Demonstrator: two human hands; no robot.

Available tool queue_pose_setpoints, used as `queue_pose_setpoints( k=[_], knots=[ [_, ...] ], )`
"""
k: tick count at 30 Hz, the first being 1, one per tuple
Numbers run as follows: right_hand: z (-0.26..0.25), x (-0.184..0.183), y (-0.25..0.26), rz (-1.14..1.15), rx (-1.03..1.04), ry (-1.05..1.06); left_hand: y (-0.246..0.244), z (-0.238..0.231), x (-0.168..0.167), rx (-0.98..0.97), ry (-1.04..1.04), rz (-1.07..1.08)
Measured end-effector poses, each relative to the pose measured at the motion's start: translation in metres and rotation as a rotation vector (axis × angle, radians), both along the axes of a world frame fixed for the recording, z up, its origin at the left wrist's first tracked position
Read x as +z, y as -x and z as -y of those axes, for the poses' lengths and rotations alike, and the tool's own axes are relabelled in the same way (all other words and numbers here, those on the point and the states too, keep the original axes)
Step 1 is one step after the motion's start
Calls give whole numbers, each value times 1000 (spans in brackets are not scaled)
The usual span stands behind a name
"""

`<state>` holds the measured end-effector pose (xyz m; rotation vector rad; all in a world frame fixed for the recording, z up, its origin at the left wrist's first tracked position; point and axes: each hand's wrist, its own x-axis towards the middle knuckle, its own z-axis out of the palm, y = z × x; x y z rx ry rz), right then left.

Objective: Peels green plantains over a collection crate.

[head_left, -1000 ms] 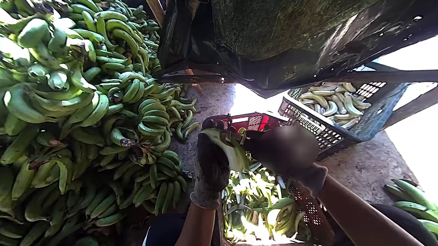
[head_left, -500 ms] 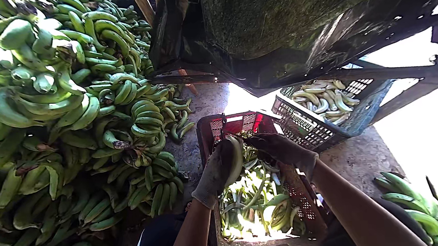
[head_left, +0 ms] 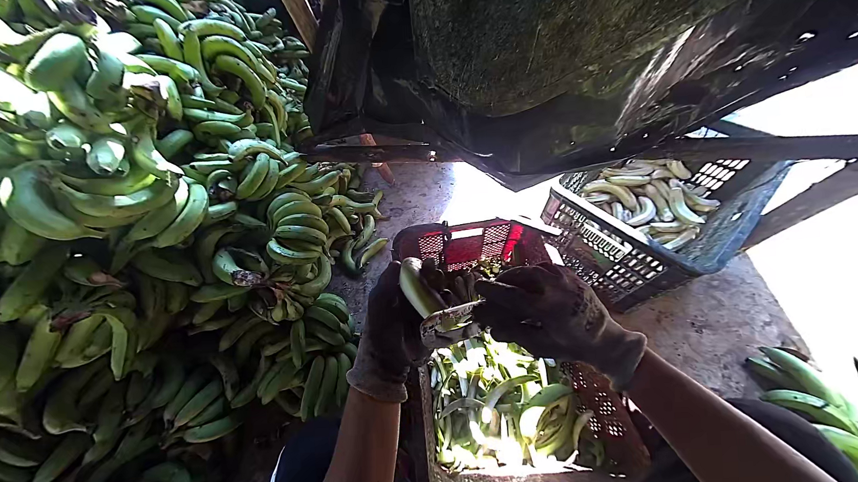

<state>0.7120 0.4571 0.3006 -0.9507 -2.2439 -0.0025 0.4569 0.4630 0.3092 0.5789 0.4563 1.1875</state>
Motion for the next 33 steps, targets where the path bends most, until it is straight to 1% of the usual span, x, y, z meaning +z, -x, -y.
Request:
queue_pose_setpoints(
  k=[1,4,7,9,11,13,14,16,17,18,20,22,23,24,25,26,27,28,29,31,33],
  knots=[
    [0,2,1,7,-15,-16,1,0,-1,-5,14,35],
    [2,7,5,32,-56,-1,-6,6,4,33,-11,-34],
    [1,9,6,-16,-18,64,-15,13,10,31,-22,49],
    [2,10,5,-20,20,52,-9,10,3,105,-96,-46],
    [3,11,5,11,14,0,0,5,-1,161,-109,-157],
    [3,9,7,20,-24,-41,1,6,2,168,-91,-155],
    [2,8,9,15,-33,-29,-3,9,3,170,-89,-158],
    [3,11,11,2,-53,92,-16,18,11,154,-17,-132],
    [4,15,12,-4,-73,184,-22,22,14,185,4,-175],
    [5,19,14,-7,-99,291,-27,27,15,229,-14,-266],
    [5,29,16,-39,-131,481,-34,32,13,320,-133,-524],
    [2,37,19,-79,-166,703,-38,34,7,330,-259,-725],
    [-1,40,20,-120,-185,818,-40,35,5,311,-287,-815],
    [-4,41,21,-176,-207,927,-42,35,3,299,-270,-844],
    [-8,39,19,-219,-225,1014,-44,34,3,289,-201,-807],
    [-10,34,15,-240,-228,1049,-46,30,5,281,-88,-689],
    [-10,30,11,-227,-214,1023,-45,27,8,260,16,-544],
    [-8,26,6,-194,-181,949,-39,22,10,225,80,-414],
    [-4,21,3,-146,-128,838,-31,18,8,201,87,-322],
    [4,9,-2,-48,-21,541,-19,10,6,207,66,-220],
    [10,3,-6,8,68,266,-11,6,8,176,92,-135]
  ],
)
